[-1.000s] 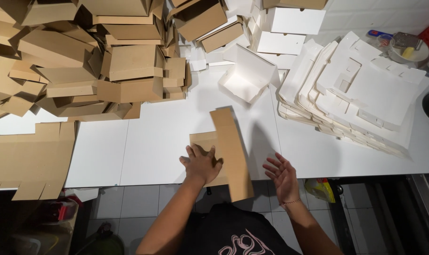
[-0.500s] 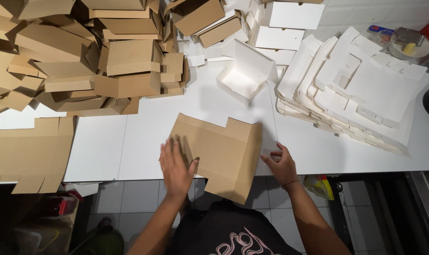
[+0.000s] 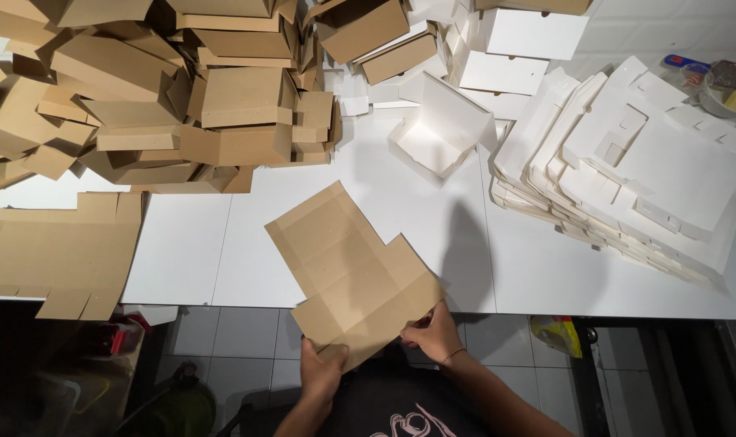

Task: The person folds flat cardboard pieces into small rectangular boxes on a white countertop. They fold the side flaps, tuck the tabs, and stack the completed boxes. The process is repeated multiple times with new flat pieces.

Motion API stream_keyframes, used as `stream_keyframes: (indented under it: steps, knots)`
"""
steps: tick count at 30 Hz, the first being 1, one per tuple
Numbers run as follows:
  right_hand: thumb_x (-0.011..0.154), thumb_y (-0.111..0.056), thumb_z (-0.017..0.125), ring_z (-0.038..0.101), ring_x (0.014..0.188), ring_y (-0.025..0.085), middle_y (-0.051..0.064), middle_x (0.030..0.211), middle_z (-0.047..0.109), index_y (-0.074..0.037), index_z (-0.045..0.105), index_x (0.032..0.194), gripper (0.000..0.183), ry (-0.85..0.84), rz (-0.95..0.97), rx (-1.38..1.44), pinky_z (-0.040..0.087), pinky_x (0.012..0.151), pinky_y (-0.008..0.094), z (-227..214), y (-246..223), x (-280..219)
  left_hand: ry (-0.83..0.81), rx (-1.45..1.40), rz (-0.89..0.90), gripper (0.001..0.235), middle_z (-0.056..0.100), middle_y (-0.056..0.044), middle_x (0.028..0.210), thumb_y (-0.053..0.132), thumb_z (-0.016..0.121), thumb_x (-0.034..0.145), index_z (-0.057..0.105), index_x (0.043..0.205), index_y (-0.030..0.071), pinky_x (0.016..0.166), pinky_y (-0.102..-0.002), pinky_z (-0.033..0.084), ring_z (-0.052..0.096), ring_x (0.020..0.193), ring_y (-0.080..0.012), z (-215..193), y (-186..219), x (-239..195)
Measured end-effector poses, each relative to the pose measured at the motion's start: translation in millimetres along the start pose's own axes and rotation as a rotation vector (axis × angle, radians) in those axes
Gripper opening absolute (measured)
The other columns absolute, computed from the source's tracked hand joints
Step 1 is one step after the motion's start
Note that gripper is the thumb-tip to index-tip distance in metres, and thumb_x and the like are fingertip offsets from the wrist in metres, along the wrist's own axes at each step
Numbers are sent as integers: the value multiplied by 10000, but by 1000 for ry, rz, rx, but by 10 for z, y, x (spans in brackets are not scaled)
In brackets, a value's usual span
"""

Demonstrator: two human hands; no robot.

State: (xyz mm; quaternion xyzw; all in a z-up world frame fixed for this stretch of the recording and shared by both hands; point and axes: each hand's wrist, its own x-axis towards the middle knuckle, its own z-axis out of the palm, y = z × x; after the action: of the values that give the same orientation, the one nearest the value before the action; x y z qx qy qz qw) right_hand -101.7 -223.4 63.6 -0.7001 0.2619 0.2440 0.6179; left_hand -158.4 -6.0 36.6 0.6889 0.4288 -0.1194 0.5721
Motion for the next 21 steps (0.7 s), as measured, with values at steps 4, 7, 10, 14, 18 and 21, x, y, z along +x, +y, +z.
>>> stream_keyframes:
  steps: [4,7,10,14,18,21]
  knots:
    - [798,-272,793,735,845,223,82,1091,719,-121,615,1246,505,170,-39,-36,650,629,321,-118,91,96,-63,87,134,514,754,-35,1205,108,730,792,599,1288,148,925,-360,553,704,1104,-215,-273,-9,60]
    - [836,-202,743,683,763,130,-7,822,701,-138,761,1202,371,320,-202,-88,549,752,266,-277,234,250,-65,262,197,454,783,-12,1200,139,676,859,613,1305,194,908,-366,570,716,1118,-214,-386,48,102]
    - [863,-125,744,736,670,159,72,749,782,-40,776,1005,169,317,-282,-101,638,685,280,-348,146,198,-37,398,332,385,779,-37,1128,212,656,885,590,1263,199,834,-387,560,728,1023,-257,-342,158,227]
    - [809,-245,796,720,778,137,22,845,767,-110,749,1104,327,401,-316,-191,611,737,288,-299,-26,134,2,374,524,448,767,-114,1061,198,684,899,514,1313,167,743,-426,562,737,927,-318,-114,423,354]
    - [665,-128,904,736,783,278,177,815,733,6,754,1063,446,388,-374,-77,608,670,404,-200,275,489,172,278,545,430,698,-359,1137,76,714,941,462,1279,-7,764,-571,587,703,1028,-518,62,779,115]
    - [747,-74,844,745,774,323,183,763,708,33,769,955,246,502,-579,-167,628,667,384,-25,251,471,290,230,488,325,746,-244,1122,183,755,932,526,1136,77,707,-532,604,734,981,-448,206,610,278]
